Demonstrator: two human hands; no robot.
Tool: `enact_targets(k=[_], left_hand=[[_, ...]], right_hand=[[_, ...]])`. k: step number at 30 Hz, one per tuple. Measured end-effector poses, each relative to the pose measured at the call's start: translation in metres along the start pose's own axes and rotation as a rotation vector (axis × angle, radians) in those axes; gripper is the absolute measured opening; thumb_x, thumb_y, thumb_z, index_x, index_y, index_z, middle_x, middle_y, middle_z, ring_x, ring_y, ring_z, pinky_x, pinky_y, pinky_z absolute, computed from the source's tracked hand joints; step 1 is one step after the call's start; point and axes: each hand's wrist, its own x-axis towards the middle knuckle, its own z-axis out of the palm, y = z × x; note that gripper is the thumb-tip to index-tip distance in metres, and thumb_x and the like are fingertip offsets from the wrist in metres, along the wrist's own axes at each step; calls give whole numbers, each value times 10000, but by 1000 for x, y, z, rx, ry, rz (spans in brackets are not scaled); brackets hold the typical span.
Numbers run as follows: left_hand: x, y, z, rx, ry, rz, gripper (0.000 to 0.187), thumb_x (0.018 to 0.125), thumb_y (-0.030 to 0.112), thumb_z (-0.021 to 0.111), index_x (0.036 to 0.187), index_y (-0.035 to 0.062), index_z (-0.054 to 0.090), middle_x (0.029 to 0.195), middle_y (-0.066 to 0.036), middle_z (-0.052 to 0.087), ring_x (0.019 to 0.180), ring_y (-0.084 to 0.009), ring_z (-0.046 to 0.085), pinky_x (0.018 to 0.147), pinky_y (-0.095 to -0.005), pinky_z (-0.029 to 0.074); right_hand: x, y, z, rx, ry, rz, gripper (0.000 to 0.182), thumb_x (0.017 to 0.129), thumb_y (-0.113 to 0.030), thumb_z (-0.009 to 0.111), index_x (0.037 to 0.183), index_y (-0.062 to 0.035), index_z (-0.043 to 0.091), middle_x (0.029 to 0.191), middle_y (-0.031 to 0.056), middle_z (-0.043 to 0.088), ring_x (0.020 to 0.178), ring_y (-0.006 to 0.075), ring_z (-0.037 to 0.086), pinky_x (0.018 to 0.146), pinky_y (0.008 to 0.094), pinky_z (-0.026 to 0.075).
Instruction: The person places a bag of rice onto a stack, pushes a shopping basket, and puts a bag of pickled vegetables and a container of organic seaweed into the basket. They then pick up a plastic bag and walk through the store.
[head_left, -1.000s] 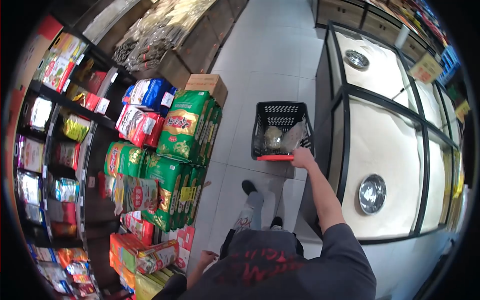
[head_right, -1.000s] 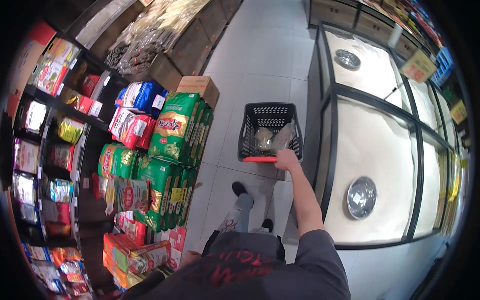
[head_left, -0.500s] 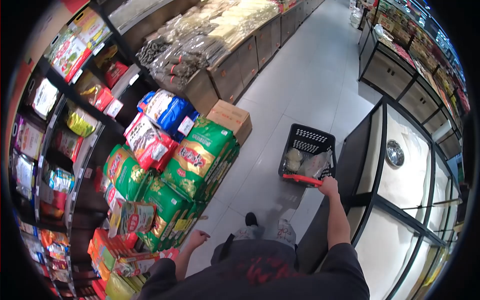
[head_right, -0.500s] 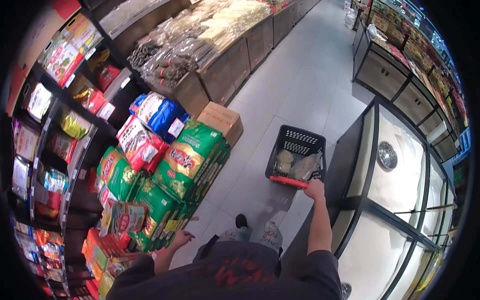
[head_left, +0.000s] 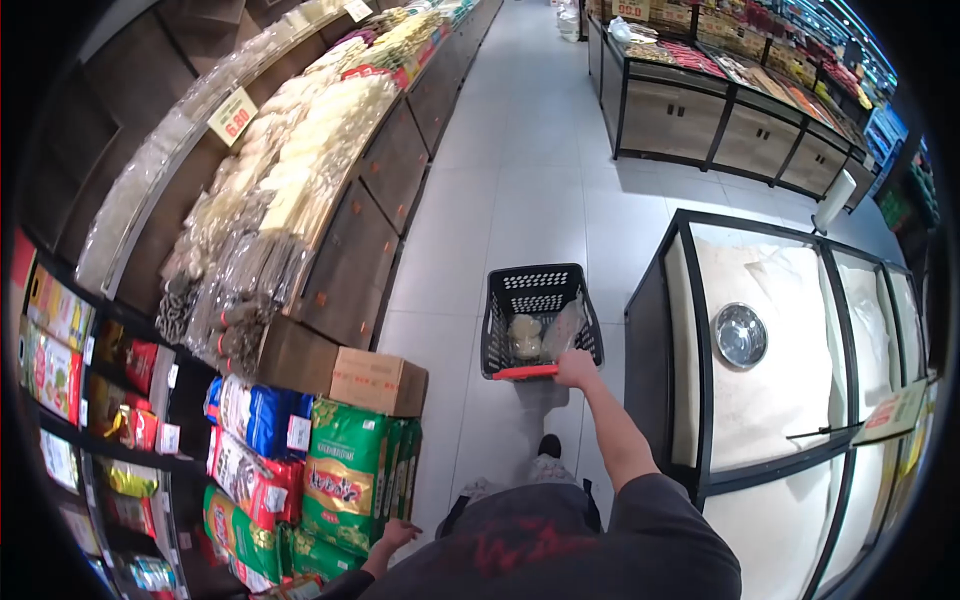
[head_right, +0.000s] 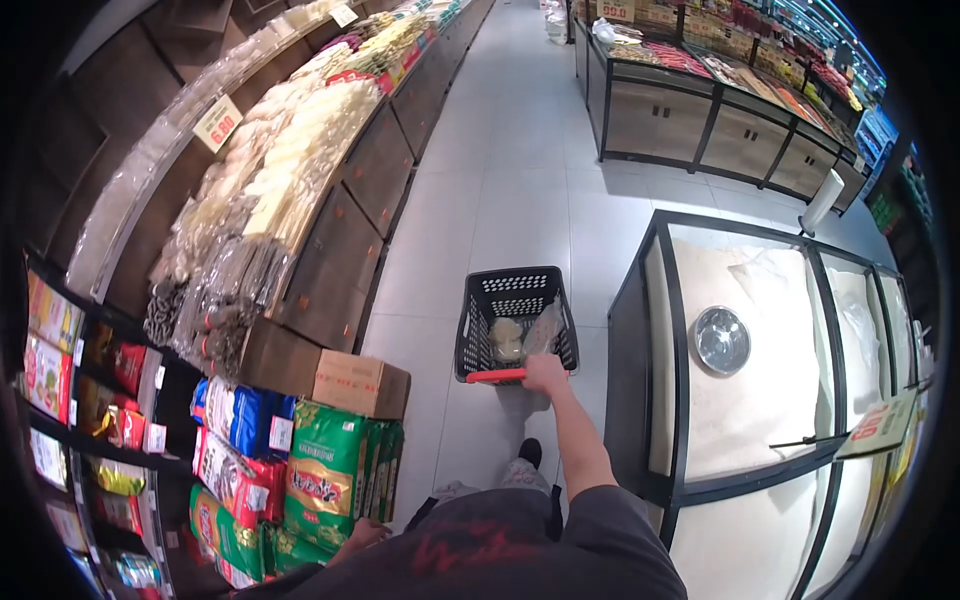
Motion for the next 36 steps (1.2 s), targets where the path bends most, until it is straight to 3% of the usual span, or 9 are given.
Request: enact_targets(k=[4, 10, 19, 22, 24, 25, 27, 31, 36], left_hand=[[33, 63, -19, -238, 90, 27, 249, 793, 140, 589, 915, 94, 801, 706, -70, 721, 640, -136, 668, 640, -289, 546], [81, 130, -45, -192, 24, -84, 253, 806, 139, 581, 921, 81, 799, 703, -71, 718, 618, -138, 654, 619, -289, 538], [274, 246, -178, -133, -118, -59, 253, 819, 145, 578, 928, 89, 799, 704, -69, 717, 616, -148, 654, 621, -300, 538], [357, 289, -245, -129, -138, 90, 253, 823, 147, 576, 930, 92, 800, 705, -68, 717, 615, -152, 653, 622, -304, 538], [422, 308, -288, -217, -59, 201, 256, 822, 124, 570, 937, 114, 799, 692, -92, 713, 621, -174, 667, 635, -313, 541], [438, 332, -315, -31, 58, 267, 258, 816, 91, 559, 922, 96, 794, 684, -93, 706, 609, -162, 656, 617, -302, 532], [447, 431, -375, 104, 182, 387, 251, 810, 63, 556, 912, 83, 784, 706, -138, 694, 619, -197, 658, 620, -313, 525], [427, 635, -439, 78, 395, 748, 216, 810, 14, 559, 868, 60, 762, 747, -170, 665, 664, -299, 645, 639, -372, 505], [375, 875, -410, 292, 583, 1249, 140, 745, -15, 605, 838, 41, 694, 816, -117, 635, 829, -300, 624, 719, -399, 498]], right_hand=[[85, 23, -33, -16, 28, -49, 247, 704, -283, 676, 807, -65, 735, 834, 172, 718, 820, 345, 709, 753, 454, 569], [211, 50, -75, -6, 26, -5, 262, 720, -306, 679, 796, -61, 731, 836, 173, 717, 815, 345, 708, 750, 454, 568], [386, 89, -121, -170, 43, -3, 237, 753, -315, 658, 822, -100, 728, 809, 143, 715, 775, 332, 711, 679, 469, 566], [435, 93, -125, -99, 130, 164, 210, 720, -266, 691, 851, -106, 730, 773, 135, 703, 822, 343, 690, 764, 453, 550], [455, 99, -115, -8, 435, 207, 281, 675, -203, 723, 934, -97, 699, 850, 146, 680, 952, 363, 620, 908, 461, 486], [458, 95, -119, -3, 431, 233, 281, 675, -203, 723, 934, -97, 699, 850, 146, 680, 952, 363, 620, 908, 461, 486], [468, 88, -135, 69, 535, 212, 455, 646, -170, 738, 1085, -104, 638, 1026, 149, 615, 1095, 371, 501, 1023, 464, 391], [484, 109, -155, 128, 449, 89, 661, 631, -218, 756, 1258, -138, 562, 1200, 122, 527, 1183, 359, 426, 1056, 465, 362], [497, 133, -168, 266, 404, 23, 716, 615, -234, 771, 1294, -165, 554, 1209, 111, 542, 1199, 340, 429, 1074, 444, 356]])
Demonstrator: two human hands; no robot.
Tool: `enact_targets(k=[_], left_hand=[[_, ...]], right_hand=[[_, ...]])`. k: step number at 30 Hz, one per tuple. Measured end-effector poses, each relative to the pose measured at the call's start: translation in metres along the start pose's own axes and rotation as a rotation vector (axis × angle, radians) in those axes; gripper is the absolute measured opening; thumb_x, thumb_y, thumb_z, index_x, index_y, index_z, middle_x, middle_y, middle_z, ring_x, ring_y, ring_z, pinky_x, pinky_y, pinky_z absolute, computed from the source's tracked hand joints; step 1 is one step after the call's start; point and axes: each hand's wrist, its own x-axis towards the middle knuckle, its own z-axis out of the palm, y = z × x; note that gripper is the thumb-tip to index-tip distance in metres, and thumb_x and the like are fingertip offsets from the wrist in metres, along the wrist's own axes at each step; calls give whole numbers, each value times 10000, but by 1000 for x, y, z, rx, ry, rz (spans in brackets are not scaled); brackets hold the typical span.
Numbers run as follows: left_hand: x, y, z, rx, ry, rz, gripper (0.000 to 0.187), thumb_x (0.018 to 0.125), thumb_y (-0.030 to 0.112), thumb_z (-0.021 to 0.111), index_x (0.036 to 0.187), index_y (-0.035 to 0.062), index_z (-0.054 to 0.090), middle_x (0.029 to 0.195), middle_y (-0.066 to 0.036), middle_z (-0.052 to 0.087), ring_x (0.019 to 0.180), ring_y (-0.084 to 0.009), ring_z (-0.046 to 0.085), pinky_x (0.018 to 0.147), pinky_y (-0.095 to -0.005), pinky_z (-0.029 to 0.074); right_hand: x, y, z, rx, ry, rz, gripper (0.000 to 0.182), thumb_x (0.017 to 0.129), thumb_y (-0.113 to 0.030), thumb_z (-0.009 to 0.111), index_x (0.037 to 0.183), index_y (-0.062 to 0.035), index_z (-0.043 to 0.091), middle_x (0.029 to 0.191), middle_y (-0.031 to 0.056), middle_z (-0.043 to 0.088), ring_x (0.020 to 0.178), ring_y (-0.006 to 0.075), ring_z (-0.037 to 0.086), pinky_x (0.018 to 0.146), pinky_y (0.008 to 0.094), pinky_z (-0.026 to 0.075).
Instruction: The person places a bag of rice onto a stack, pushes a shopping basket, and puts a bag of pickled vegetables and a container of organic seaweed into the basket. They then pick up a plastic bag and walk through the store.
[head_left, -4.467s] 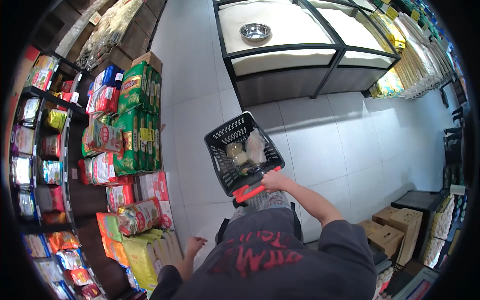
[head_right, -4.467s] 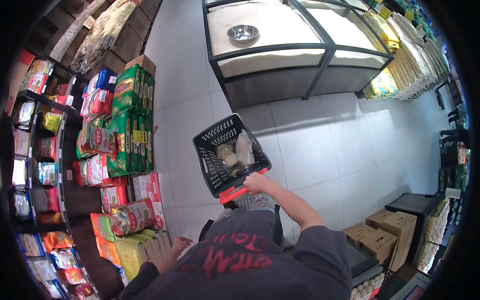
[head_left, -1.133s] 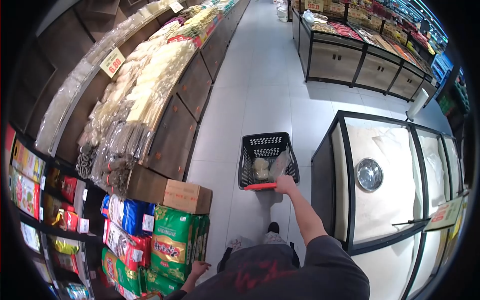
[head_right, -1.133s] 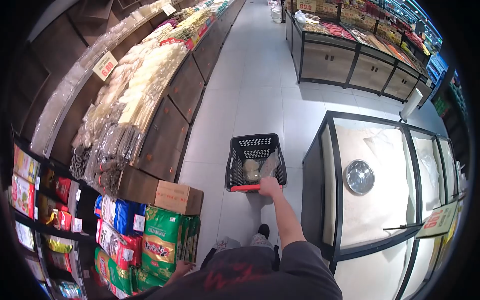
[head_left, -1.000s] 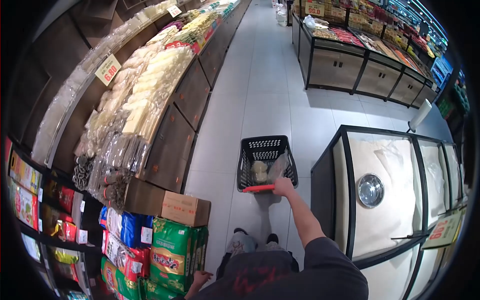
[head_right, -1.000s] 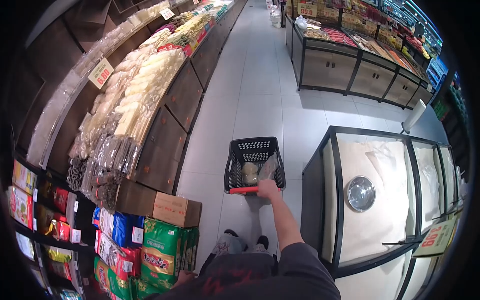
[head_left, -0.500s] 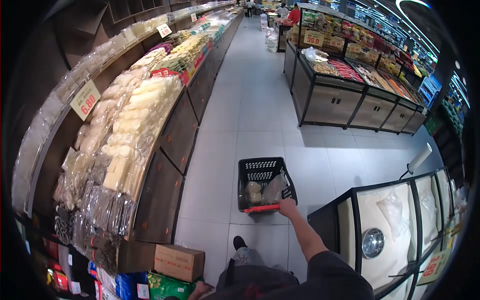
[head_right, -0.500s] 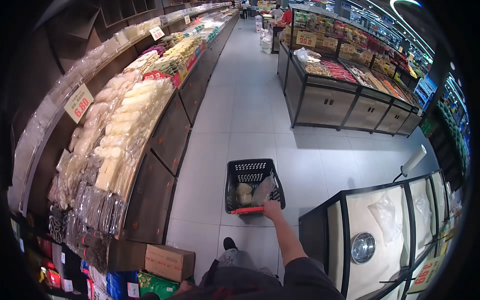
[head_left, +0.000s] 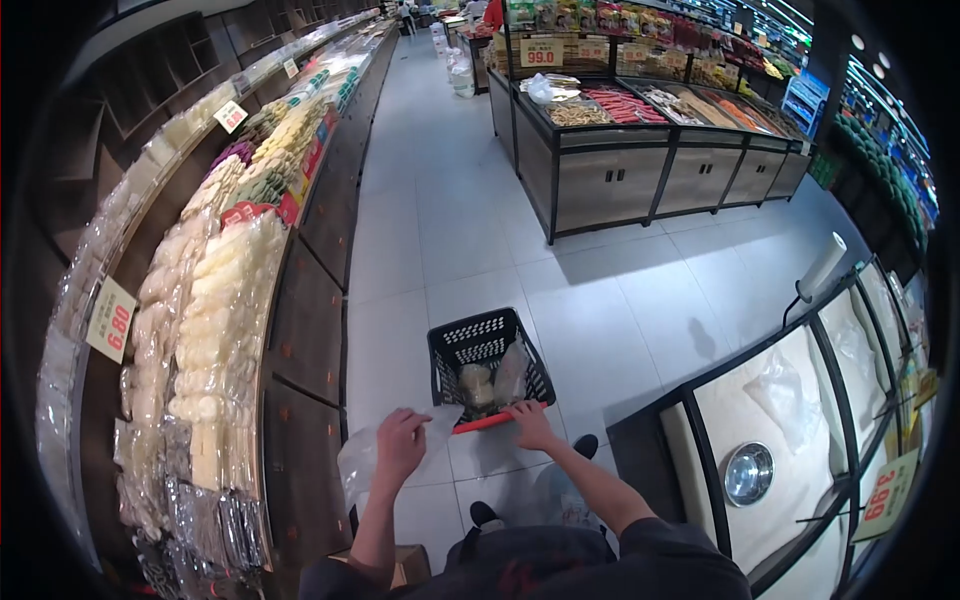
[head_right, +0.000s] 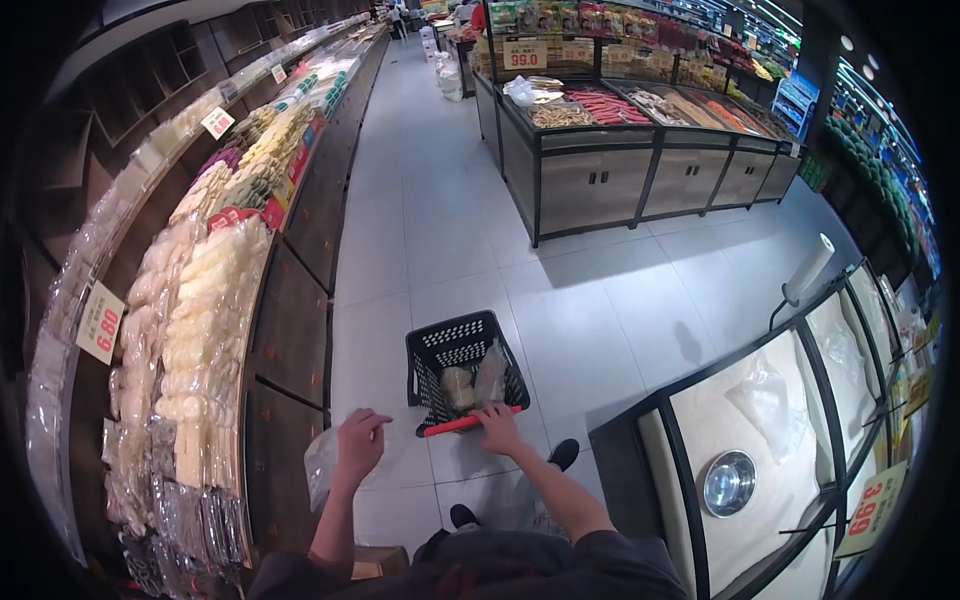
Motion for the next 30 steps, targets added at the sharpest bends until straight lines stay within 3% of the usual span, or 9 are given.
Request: enact_targets(k=[2, 6, 9, 12, 14, 17, 21, 23, 30], left_hand=[[63, 46, 34, 25, 24, 232, 186, 734, -46, 604, 855, 55, 703, 771, -91, 613, 779, -284, 603, 682, -400, 491], [148, 132, 106, -14, -16, 329, 163, 727, -7, 617, 863, 41, 693, 833, -92, 641, 852, -288, 611, 760, -407, 501], [188, 169, 160, -36, -146, 356, 149, 743, 36, 626, 876, 37, 693, 881, -92, 663, 914, -280, 615, 827, -403, 498], [210, 188, 229, -6, -298, 438, 172, 769, 84, 614, 913, 53, 702, 905, -75, 670, 968, -258, 608, 873, -394, 481], [216, 206, 263, -8, -424, 534, 198, 754, 74, 607, 927, 70, 703, 912, -69, 662, 924, -259, 614, 848, -402, 486], [222, 238, 296, -32, -570, 636, 272, 751, 67, 597, 1004, 92, 694, 948, -65, 665, 935, -256, 613, 859, -416, 482], [228, 273, 330, -331, -521, 790, 222, 716, -11, 611, 914, 77, 659, 999, -80, 655, 1036, -270, 609, 819, -427, 501], [233, 286, 344, -332, -570, 816, 217, 711, -17, 617, 908, 67, 652, 1001, -84, 655, 1033, -282, 611, 815, -424, 507], [272, 341, 369, -252, -891, 961, 415, 773, -17, 563, 1170, 80, 634, 1113, -103, 653, 989, -312, 633, 820, -435, 514]], right_hand=[[1, 11, -8, 176, -135, -48, 742, 659, -235, 761, 1355, -153, 516, 1345, 127, 500, 1293, 367, 412, 1132, 485, 302], [-9, 56, -51, 729, -137, -42, 805, 733, -206, 775, 1448, -152, 409, 1436, 129, 450, 1328, 344, 427, 1129, 484, 322], [-23, 97, -95, 1044, -208, 118, 900, 819, -64, 758, 1527, -116, 205, 1461, 140, 406, 1285, 267, 507, 1065, 420, 434], [-33, 142, -179, 1186, -212, 356, 913, 831, -40, 747, 1533, -111, 168, 1462, 154, 391, 1261, 282, 529, 1012, 401, 484], [-35, 176, -214, 1197, -200, 380, 948, 849, -62, 719, 1554, -161, 93, 1488, 184, 353, 1243, 281, 533, 1036, 409, 461], [-42, 213, -255, 1649, 35, 473, 913, 896, -71, 632, 1569, -177, 24, 1494, 208, 328, 1221, 295, 545, 1024, 425, 470], [-58, 235, -282, 2035, 250, 431, 772, 956, -163, 546, 1563, -143, 71, 1454, 220, 382, 1205, 301, 555, 1024, 440, 464], [-64, 241, -289, 2235, 315, 485, 615, 981, -219, 488, 1513, -39, 238, 1366, 210, 480, 1195, 301, 557, 1027, 434, 455], [-69, 297, -303, 1791, 530, 634, 434, 923, -114, 597, 1302, 69, 488, 1098, 146, 641, 1051, 226, 622, 899, 340, 511]])
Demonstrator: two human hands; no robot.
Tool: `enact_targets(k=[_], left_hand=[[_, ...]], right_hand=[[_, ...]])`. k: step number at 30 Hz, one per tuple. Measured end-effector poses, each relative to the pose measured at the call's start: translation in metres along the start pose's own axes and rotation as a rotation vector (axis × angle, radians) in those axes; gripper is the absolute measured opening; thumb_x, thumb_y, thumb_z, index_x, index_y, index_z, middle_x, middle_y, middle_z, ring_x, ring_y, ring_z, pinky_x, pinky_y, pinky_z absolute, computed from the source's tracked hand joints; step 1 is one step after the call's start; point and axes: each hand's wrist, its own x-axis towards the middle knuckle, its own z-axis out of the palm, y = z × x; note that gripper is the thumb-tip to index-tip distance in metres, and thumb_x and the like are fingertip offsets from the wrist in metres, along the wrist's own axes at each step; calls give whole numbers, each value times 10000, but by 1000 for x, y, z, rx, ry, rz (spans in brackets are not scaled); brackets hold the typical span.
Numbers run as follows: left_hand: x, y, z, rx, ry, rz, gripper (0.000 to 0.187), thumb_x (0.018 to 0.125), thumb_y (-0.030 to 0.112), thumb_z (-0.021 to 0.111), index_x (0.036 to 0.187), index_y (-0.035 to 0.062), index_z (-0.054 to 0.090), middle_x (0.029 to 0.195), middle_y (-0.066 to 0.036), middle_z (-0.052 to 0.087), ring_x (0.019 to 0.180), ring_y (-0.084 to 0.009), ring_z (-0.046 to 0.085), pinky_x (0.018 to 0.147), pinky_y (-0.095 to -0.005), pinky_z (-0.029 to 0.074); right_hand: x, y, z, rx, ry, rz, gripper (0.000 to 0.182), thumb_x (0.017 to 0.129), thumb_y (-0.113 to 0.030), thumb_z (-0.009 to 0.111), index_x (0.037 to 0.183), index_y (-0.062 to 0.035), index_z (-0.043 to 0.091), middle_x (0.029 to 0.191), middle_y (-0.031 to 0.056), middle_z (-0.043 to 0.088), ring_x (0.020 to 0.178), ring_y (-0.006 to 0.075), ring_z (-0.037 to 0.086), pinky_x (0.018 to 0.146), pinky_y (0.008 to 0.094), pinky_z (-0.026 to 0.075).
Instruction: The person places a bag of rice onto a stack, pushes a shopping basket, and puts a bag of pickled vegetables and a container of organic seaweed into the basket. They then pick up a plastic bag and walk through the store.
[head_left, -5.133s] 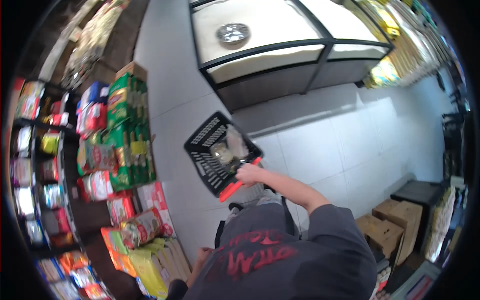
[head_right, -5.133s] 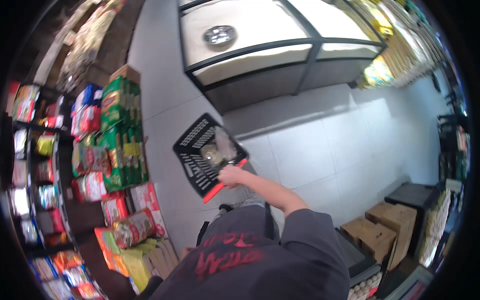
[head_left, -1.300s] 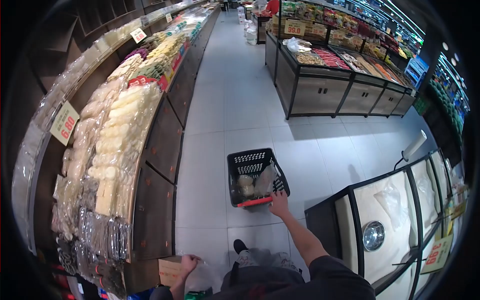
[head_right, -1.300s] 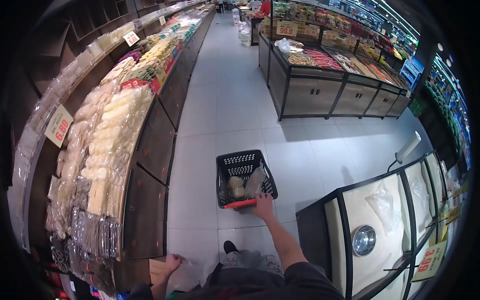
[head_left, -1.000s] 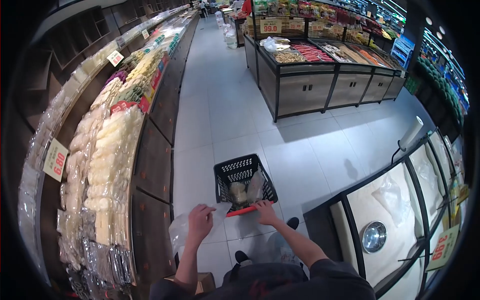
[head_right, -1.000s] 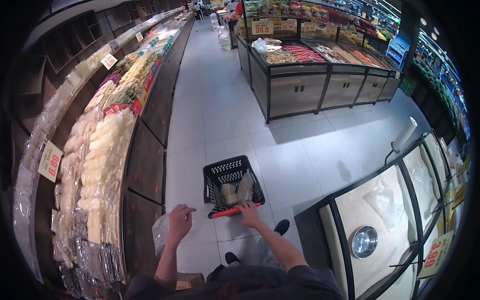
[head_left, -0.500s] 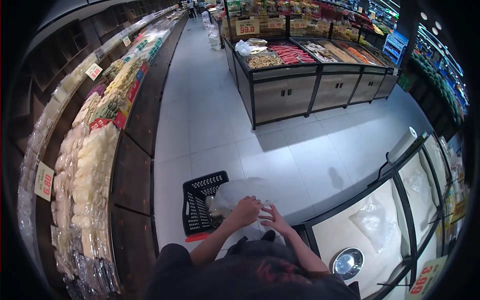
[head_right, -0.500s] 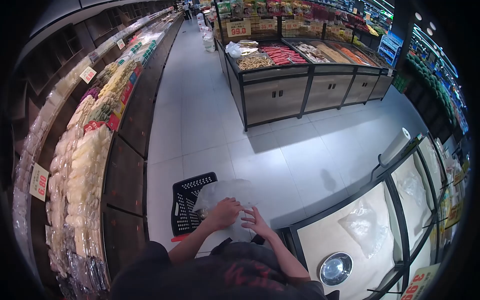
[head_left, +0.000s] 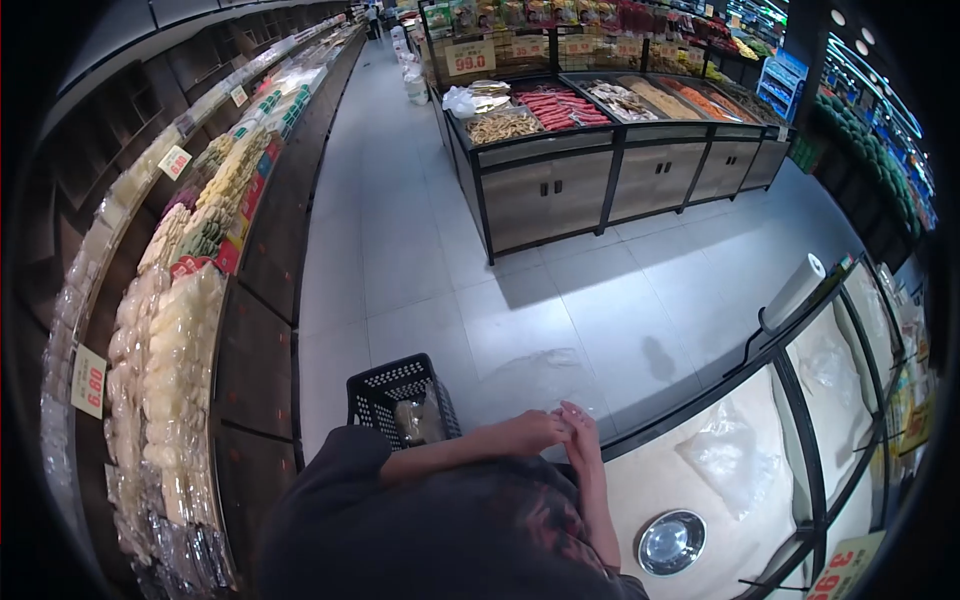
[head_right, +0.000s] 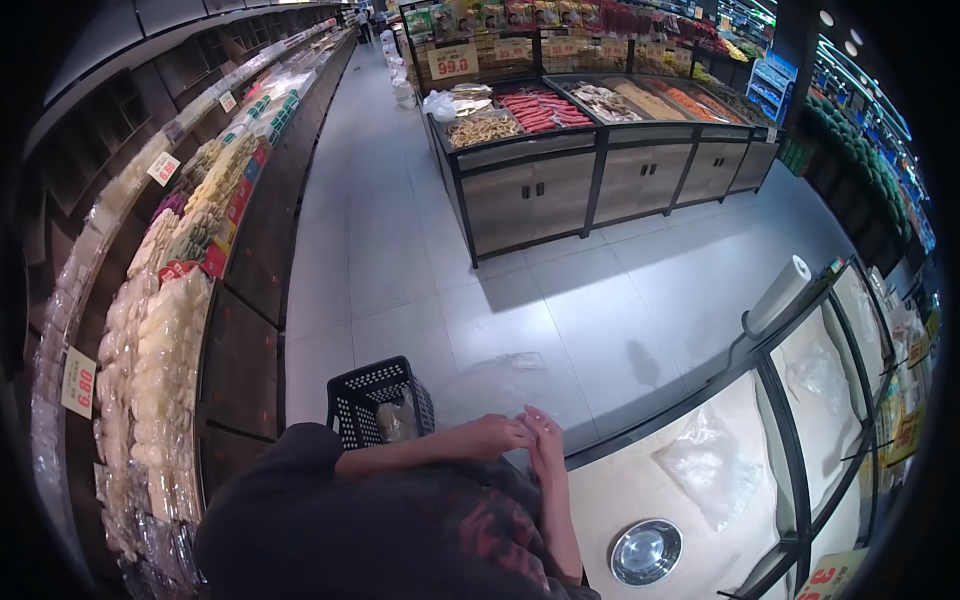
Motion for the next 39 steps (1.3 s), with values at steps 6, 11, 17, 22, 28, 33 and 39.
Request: enact_targets(k=[6, 11, 17, 22, 28, 33, 39], left_hand=[[24, -19, -36, -57, 14, -72, 442, 845, 27, 545, 1284, 74, 536, 1003, -141, 649, 902, -359, 655, 769, -455, 530], [19, -100, -35, 4, -85, -271, 406, 873, 62, 546, 1279, 76, 532, 998, -153, 643, 911, -353, 654, 774, -461, 529], [-15, -222, -86, 61, -175, -457, 344, 932, 249, 570, 1232, 81, 564, 1036, -131, 647, 1019, -326, 619, 823, -432, 528], [-55, -326, -159, -81, -70, -693, 426, 970, 389, 530, 1284, 102, 552, 1066, -150, 631, 1026, -330, 616, 861, -447, 519], [-84, -435, -253, 23, 507, -687, 375, 855, 244, 709, 1200, 128, 619, 1242, -174, 544, 1184, -358, 522, 958, -459, 464], [-72, -519, -285, -17, 664, -651, 292, 808, 164, 732, 1069, 92, 622, 1394, -212, 430, 1219, -381, 483, 983, -443, 451], [-52, -621, -320, -554, 742, -933, 152, 843, 57, 643, 962, 60, 549, 1116, -181, 626, 949, -360, 629, 813, -444, 504]], right_hand=[[25, -12, -4, 186, 147, -103, 336, 884, -29, 590, 1213, 21, 546, 953, 85, 604, 848, 176, 614, 815, 311, 524], [75, -23, 9, -1, 343, -196, 297, 849, -6, 562, 1143, -20, 597, 894, 49, 580, 813, 138, 574, 787, 326, 544], [188, -47, 63, -284, 408, -323, 226, 874, 12, 532, 1078, -17, 625, 869, 58, 634, 809, 130, 613, 775, 346, 578], [314, -64, 121, -524, 337, -258, 186, 896, -2, 531, 1050, -10, 634, 864, 59, 647, 783, 139, 626, 785, 324, 576], [456, -79, 209, -566, 55, -151, 137, 904, -21, 548, 996, 3, 647, 907, 63, 649, 804, 141, 633, 779, 322, 586], [559, -101, 258, -509, -107, -13, 110, 901, -25, 578, 982, 7, 646, 927, 64, 650, 832, 141, 631, 791, 334, 595], [701, -140, 300, -620, -280, 40, 141, 875, -26, 585, 980, -11, 678, 850, 8, 630, 787, 85, 594, 699, 238, 501]])
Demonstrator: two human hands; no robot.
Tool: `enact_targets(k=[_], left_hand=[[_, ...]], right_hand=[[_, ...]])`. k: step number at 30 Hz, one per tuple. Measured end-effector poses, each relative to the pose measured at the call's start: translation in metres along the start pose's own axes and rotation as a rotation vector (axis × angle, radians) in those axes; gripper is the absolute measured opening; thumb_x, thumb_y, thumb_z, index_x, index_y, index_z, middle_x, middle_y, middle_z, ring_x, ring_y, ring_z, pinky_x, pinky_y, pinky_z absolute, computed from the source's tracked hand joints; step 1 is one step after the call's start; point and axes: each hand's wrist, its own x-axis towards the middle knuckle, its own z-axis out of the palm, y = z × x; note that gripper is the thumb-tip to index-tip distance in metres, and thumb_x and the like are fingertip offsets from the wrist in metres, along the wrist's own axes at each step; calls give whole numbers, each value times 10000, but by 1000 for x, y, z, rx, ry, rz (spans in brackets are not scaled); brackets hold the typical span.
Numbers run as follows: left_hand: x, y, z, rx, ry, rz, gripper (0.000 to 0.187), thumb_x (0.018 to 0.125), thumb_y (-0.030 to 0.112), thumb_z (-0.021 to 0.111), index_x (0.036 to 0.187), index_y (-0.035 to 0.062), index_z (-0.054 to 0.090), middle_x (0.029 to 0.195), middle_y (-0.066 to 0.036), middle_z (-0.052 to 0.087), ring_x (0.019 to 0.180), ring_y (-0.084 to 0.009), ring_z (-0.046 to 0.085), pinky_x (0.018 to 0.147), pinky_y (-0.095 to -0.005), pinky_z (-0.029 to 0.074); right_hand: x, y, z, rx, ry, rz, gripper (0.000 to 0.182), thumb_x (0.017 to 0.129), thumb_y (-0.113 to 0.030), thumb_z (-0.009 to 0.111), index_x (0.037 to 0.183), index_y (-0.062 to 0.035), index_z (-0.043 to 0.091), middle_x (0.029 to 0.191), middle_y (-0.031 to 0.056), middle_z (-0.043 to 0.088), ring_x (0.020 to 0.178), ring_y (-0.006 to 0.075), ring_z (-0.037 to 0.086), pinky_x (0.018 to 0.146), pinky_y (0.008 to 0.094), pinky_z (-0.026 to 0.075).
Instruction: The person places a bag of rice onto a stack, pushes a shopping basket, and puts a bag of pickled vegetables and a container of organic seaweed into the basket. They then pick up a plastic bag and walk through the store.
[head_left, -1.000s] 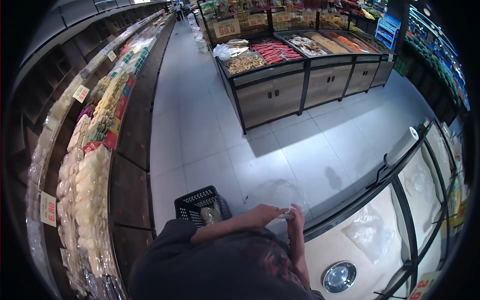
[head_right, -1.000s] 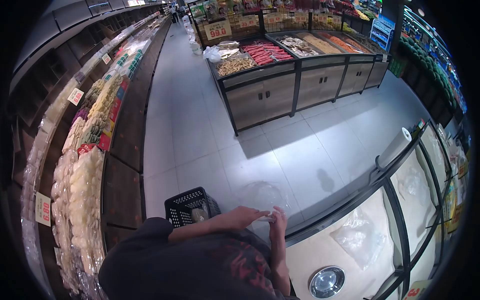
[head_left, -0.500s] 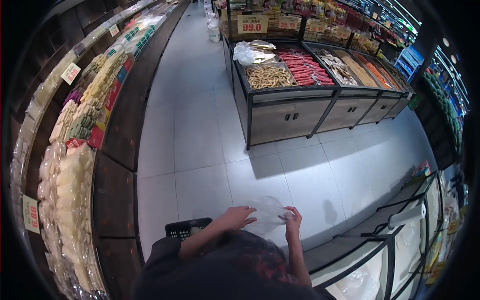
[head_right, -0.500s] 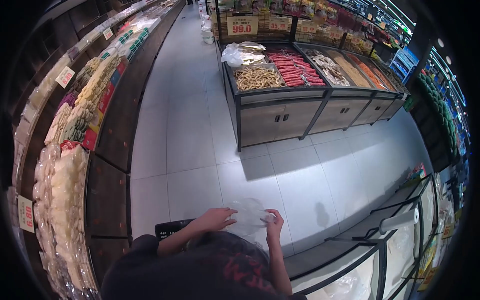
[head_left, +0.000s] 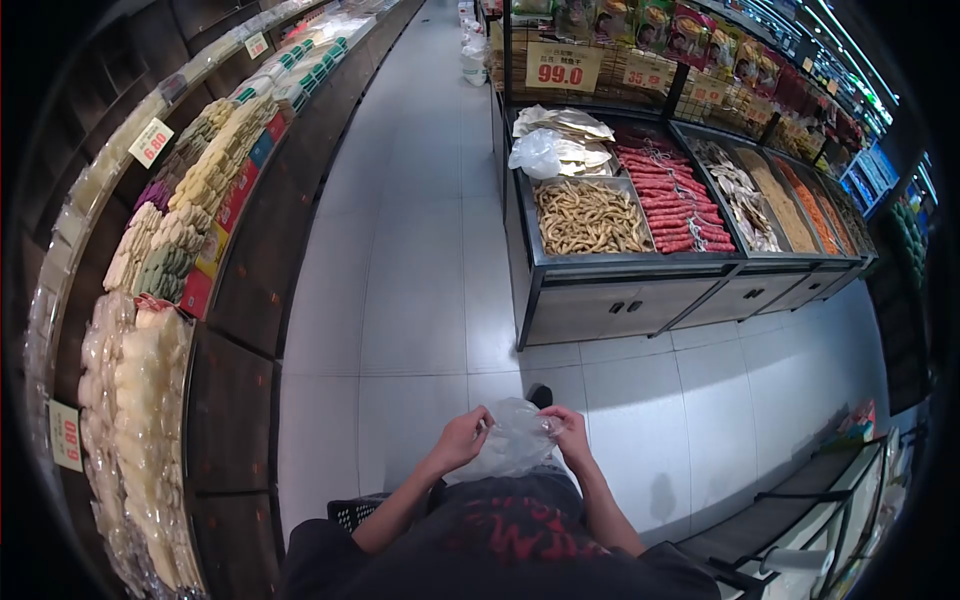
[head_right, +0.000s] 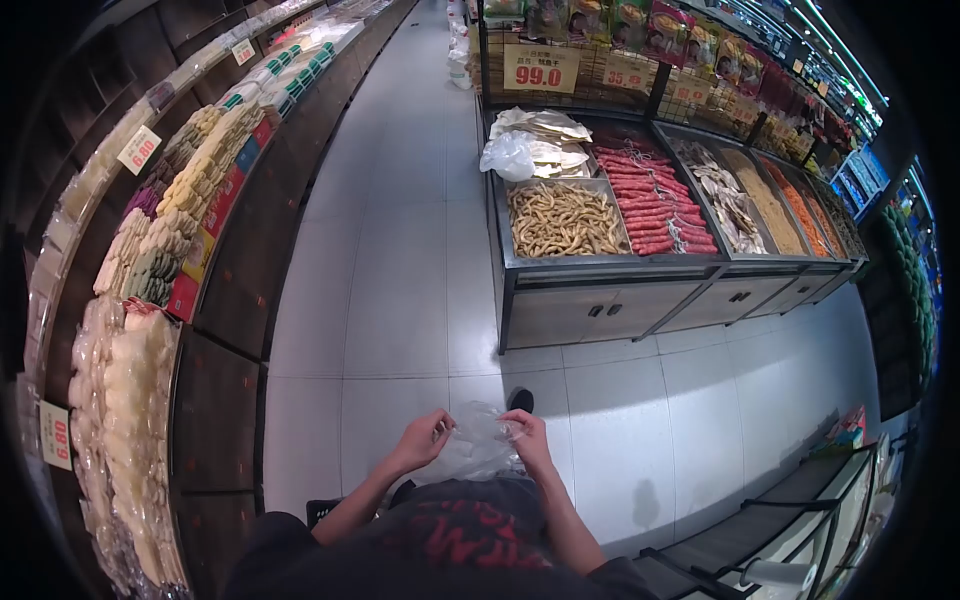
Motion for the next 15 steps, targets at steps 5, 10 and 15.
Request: enact_targets(k=[5, 10, 15], left_hand=[[83, 2, -19, 225, 158, 52, 185, 865, -20, 534, 1034, 52, 515, 910, -172, 637, 861, -384, 630, 730, -444, 494], [131, 32, -37, 209, 321, -203, 149, 876, -20, 515, 1010, 43, 512, 937, -173, 642, 846, -399, 621, 700, -433, 490], [154, 41, -47, 114, 560, -265, 176, 834, -79, 496, 976, 24, 512, 966, -169, 649, 791, -372, 619, 660, -408, 483]], right_hand=[[142, -41, -39, -110, -150, 32, 258, 810, -20, 627, 1059, -30, 694, 802, -5, 616, 711, 61, 522, 642, 232, 409], [264, -154, -83, -205, -642, -35, 641, 832, -61, 728, 1417, -89, 468, 1162, 67, 594, 1078, 149, 563, 954, 312, 485], [416, -194, -107, -285, -158, -284, 786, 764, -120, 790, 1447, -80, 404, 1304, 158, 542, 1199, 242, 544, 1014, 364, 468]])
